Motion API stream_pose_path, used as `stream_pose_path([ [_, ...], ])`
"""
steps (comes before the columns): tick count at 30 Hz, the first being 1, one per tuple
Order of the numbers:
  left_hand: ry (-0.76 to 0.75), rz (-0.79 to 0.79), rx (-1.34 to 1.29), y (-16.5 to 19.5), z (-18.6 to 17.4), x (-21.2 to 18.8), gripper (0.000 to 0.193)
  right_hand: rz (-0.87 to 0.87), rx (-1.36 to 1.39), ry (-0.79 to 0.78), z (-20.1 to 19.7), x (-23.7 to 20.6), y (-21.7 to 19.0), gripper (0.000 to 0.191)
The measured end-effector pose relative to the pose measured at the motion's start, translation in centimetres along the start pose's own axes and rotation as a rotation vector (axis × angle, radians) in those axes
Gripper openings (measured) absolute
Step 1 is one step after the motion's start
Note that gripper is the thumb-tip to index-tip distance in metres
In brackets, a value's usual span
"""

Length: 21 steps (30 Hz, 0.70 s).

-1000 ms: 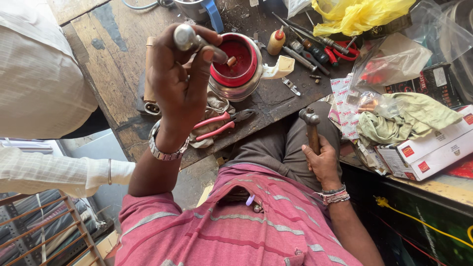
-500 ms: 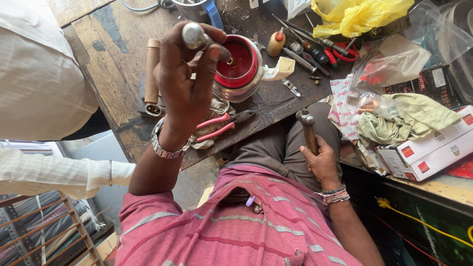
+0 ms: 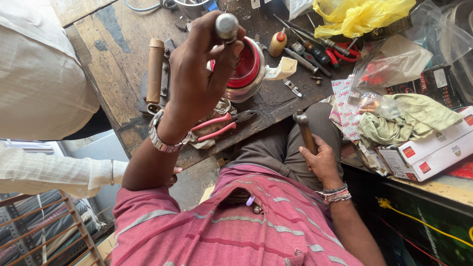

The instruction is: The person works on a small metal kettle with a red interior, using pliers, a hammer, and a screwdriver to adjust and tighten components. They repeatedly insert and remove a metal rod, tap the kettle, and manipulate small parts on a cluttered workbench.

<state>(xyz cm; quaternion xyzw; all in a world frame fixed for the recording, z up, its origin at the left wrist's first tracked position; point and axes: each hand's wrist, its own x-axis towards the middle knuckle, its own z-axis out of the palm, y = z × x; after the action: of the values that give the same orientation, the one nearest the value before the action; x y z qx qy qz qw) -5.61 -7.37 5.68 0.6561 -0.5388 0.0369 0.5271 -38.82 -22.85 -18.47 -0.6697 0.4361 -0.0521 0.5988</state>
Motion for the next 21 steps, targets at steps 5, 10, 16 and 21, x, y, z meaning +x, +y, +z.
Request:
stream_pose_path([
  [5,-0.19,-0.075,-0.143,-1.1,-1.2,1.4,0.026,0.07,0.063,-0.126,-0.9,0.4,-4.4,0.061],
  [10,-0.214,-0.042,-0.176,-0.7,-1.9,1.4,0.021,-0.282,0.163,-0.225,-5.2,0.2,-14.6,0.053],
  [16,-0.259,-0.12,-0.098,1.4,-2.8,1.7,0.019,-0.736,-0.167,0.006,-6.3,-2.8,-26.2,0.051],
  [21,-0.298,-0.201,-0.078,2.2,-3.1,1.4,0.015,-1.047,-0.49,0.058,-6.4,-7.1,-32.5,0.053],
])
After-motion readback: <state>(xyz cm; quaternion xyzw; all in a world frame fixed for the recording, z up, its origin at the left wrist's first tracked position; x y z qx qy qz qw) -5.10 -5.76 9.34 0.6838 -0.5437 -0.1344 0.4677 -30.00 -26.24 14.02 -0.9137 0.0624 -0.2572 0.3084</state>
